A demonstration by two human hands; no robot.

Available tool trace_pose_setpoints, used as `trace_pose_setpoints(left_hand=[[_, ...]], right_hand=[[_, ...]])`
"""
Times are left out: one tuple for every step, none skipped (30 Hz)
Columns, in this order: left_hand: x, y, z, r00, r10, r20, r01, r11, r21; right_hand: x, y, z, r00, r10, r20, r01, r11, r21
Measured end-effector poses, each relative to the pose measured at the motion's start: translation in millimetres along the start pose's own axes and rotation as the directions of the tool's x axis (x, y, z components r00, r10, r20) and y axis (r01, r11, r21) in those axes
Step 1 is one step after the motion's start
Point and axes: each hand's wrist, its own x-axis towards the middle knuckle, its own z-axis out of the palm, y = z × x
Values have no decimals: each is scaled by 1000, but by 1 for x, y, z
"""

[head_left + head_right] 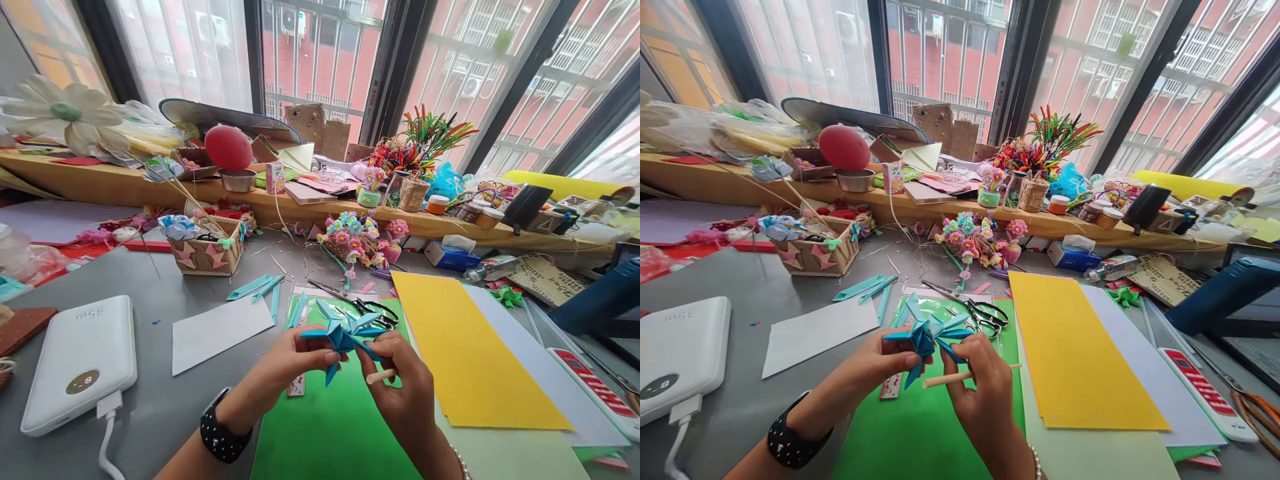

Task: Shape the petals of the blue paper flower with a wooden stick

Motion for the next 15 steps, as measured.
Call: trace_pose_setpoints(left_hand=[[0,0,0,1000,3,-19,-3,1000,-12],[0,0,0,999,9,-35,-10,999,-34],[1,0,0,999,20,-44,-23,998,-61],[1,0,0,999,31,-44,-35,995,-88],[2,-1,1,998,44,-39,-48,992,-113],[2,-2,1,998,57,-29,-60,990,-132],[3,-4,3,998,65,-17,-66,988,-142],[3,-5,4,998,67,-6,-67,987,-143],[3,-7,7,998,69,1,-68,988,-141],[3,-9,9,998,60,-2,-60,989,-137],[3,-11,13,998,58,-9,-58,991,-124],[2,-13,16,997,66,-46,-71,990,-125],[2,-15,18,993,67,-97,-79,988,-130],[2,-17,21,988,63,-144,-84,986,-143],[2,-19,22,979,61,-196,-94,983,-160]], right_hand=[[0,1,-1,1000,7,-9,-8,1000,-21],[0,1,-1,1000,24,-19,-24,999,-44],[1,2,-2,998,47,-32,-49,997,-65],[1,3,-2,996,74,-47,-78,993,-84],[1,3,-3,993,99,-63,-106,989,-101],[0,4,-3,989,121,-82,-130,985,-114],[0,4,-2,986,134,-95,-145,981,-125],[-1,4,-2,985,139,-106,-153,979,-135],[-1,4,-1,984,138,-110,-153,978,-143],[-2,4,0,986,129,-110,-145,978,-149],[-3,4,1,988,112,-108,-128,980,-153],[-3,3,2,991,87,-106,-103,982,-157],[-3,2,3,993,56,-104,-73,984,-162],[-3,0,4,995,25,-101,-42,985,-169],[-3,-1,5,995,-10,-96,-8,984,-177]])
